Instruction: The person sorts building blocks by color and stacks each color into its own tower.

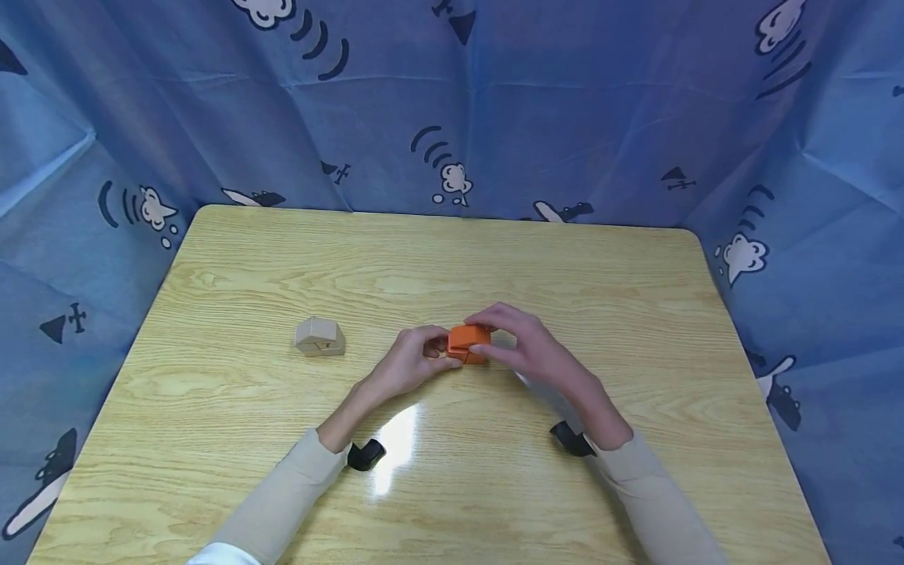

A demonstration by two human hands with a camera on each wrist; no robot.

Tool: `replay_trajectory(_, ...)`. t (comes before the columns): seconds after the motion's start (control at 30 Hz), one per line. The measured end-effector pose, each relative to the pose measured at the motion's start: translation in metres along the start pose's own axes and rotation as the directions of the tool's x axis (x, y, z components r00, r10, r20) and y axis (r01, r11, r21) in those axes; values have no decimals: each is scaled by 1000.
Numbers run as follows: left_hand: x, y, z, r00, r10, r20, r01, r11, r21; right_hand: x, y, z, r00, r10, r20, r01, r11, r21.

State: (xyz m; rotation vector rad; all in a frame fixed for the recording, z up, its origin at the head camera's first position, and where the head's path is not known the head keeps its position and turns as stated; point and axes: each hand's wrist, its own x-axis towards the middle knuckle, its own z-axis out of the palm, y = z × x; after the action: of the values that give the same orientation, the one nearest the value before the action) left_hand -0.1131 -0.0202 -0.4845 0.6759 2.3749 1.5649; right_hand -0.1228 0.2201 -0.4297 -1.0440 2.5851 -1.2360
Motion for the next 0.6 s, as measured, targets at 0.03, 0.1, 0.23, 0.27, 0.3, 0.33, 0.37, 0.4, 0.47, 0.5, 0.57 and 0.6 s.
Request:
replay_trajectory(0.03, 0, 0, 0, 1000, -2, 1, 2, 1000, -3, 0, 0, 1, 1000, -3, 2, 3, 1000, 0)
replay_trajectory(0.1, 0, 0, 0, 1000, -3, 3, 3, 1000, -6, 0, 1, 2, 1000, -7, 5, 7, 1000, -5)
replay_trajectory(0.23, 0, 1, 0, 1000, -11, 6, 11, 1000, -14, 0, 2, 3, 1000, -1, 14, 1, 1000, -4)
replay_trajectory(0.27, 0, 1, 0, 1000, -13, 6, 13, 1000, -15, 0, 2, 3, 1000, -3, 12, 3, 1000, -4)
replay_trajectory(0.3, 0, 1, 0, 1000, -15, 6, 15, 1000, -14, 0, 2, 4, 1000, -3, 12, 3, 1000, -3)
replay_trajectory(0.33, 0, 1, 0, 1000, -18, 6, 18, 1000, -14, -1, 3, 5, 1000, -4, 12, 4, 1000, -3)
replay_trajectory(0.37, 0, 1, 0, 1000, -19, 5, 19, 1000, -14, -1, 3, 5, 1000, -6, 11, 6, 1000, -4)
replay_trajectory(0.4, 0, 2, 0, 1000, -20, 4, 20, 1000, -12, 0, 4, 6, 1000, -9, 9, 9, 1000, -7)
replay_trajectory(0.47, 0, 2, 0, 1000, -21, 2, 21, 1000, -9, 0, 5, 6, 1000, -15, 7, 15, 1000, -10)
replay_trajectory(0.5, 0, 1, 0, 1000, -20, 1, 20, 1000, -4, 0, 5, 7, 1000, -14, 8, 14, 1000, -12)
replay_trajectory(0.57, -1, 1, -1, 1000, -21, 2, 21, 1000, 2, 0, 6, 7, 1000, -19, 7, 19, 1000, -12)
replay_trajectory(0.6, -1, 2, -1, 1000, -20, 4, 20, 1000, 6, 0, 6, 7, 1000, -21, 6, 21, 1000, -10)
